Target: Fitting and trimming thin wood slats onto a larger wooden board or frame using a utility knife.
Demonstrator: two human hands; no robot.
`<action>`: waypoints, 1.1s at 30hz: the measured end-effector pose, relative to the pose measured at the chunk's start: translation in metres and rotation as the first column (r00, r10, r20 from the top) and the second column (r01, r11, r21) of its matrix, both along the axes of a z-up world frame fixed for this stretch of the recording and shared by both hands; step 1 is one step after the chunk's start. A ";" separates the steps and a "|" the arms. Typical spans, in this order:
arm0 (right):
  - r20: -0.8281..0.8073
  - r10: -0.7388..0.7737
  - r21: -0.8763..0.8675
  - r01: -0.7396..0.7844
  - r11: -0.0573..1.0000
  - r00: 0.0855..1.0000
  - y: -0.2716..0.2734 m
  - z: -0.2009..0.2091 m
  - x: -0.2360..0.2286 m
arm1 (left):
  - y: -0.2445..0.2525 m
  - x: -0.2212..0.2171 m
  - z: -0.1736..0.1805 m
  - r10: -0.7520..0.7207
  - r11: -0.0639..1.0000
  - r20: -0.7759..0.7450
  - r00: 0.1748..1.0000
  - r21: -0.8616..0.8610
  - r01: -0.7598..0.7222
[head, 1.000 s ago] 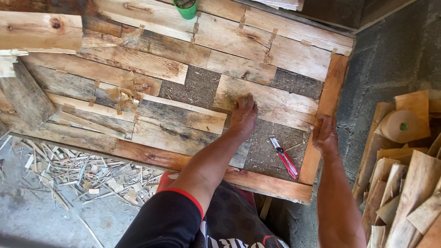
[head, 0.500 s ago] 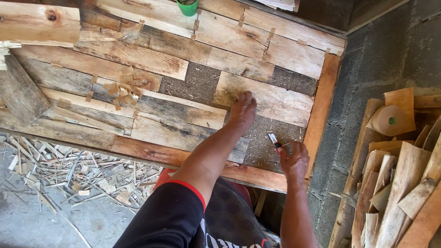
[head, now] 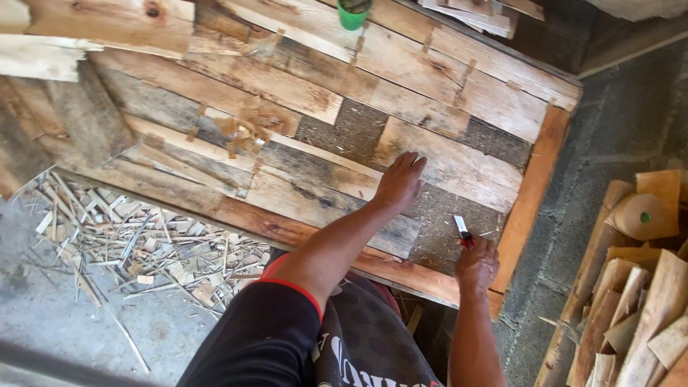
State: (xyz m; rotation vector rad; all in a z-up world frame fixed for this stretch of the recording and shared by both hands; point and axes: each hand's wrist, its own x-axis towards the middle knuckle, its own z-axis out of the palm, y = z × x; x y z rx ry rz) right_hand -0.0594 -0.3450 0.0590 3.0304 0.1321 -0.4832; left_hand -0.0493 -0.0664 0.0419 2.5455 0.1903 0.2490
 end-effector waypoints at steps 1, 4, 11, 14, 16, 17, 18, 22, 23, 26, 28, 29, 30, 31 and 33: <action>0.027 0.000 0.022 0.000 1.000 1.000 0.000 -0.001 0.000 | 0.009 -0.013 0.012 0.008 0.995 0.090 0.996 -0.104 0.001; -0.021 -0.013 -0.045 0.012 0.999 1.000 -0.004 -0.015 -0.002 | 0.049 -0.058 0.017 0.207 0.905 0.059 0.977 -0.391 -0.168; 0.045 0.007 -0.016 -0.007 1.000 0.999 0.006 -0.019 -0.009 | 0.209 -0.166 -0.046 0.669 0.711 0.069 0.740 -0.349 -0.610; 0.089 -0.067 -0.035 0.070 0.997 0.994 0.029 -0.005 -0.018 | 0.269 -0.181 -0.043 0.737 0.671 0.039 0.675 -0.159 -0.724; 0.188 -0.012 0.014 0.010 1.000 0.982 0.055 0.011 -0.033 | 0.295 -0.180 -0.017 0.686 0.727 0.052 0.726 0.000 -0.687; 0.192 -0.011 0.012 0.009 1.000 0.981 0.064 0.013 -0.039 | 0.306 -0.169 -0.031 0.687 0.726 0.054 0.725 -0.004 -0.688; 0.213 0.002 0.033 -0.009 0.999 0.977 0.072 0.014 -0.045 | 0.317 -0.158 -0.046 0.705 0.707 -0.018 0.709 -0.059 -0.705; 0.289 0.105 0.068 -0.130 0.989 0.952 0.103 0.016 -0.070 | 0.344 -0.124 -0.041 0.673 0.735 -0.091 0.734 -0.027 -0.677; 0.290 0.097 0.064 -0.120 0.991 0.952 0.110 0.016 -0.076 | 0.349 -0.120 -0.036 0.665 0.742 -0.093 0.741 -0.031 -0.670; 0.235 0.107 0.107 -0.135 0.985 0.966 0.129 0.018 -0.094 | 0.364 -0.106 -0.055 0.653 0.751 -0.142 0.744 0.003 -0.660; 0.246 0.144 0.234 -0.203 0.951 0.958 0.140 0.022 -0.107 | 0.375 -0.093 -0.115 0.578 0.802 0.132 0.805 0.087 -0.590; 0.246 0.128 0.227 -0.185 0.956 0.961 0.149 0.030 -0.112 | 0.376 -0.090 -0.108 0.564 0.814 0.128 0.816 0.080 -0.576; 0.238 0.129 0.245 -0.188 0.951 0.963 0.157 0.037 -0.118 | 0.377 -0.088 -0.101 0.589 0.808 -0.073 0.805 0.055 -0.586; 0.230 0.129 0.263 -0.190 0.946 0.965 0.165 0.045 -0.123 | 0.378 -0.086 -0.094 0.584 0.800 -0.273 0.764 0.035 -0.599; 0.197 0.111 0.289 -0.166 0.943 0.974 0.177 0.049 -0.128 | 0.379 -0.081 -0.073 0.573 0.785 -0.371 0.731 -0.007 -0.619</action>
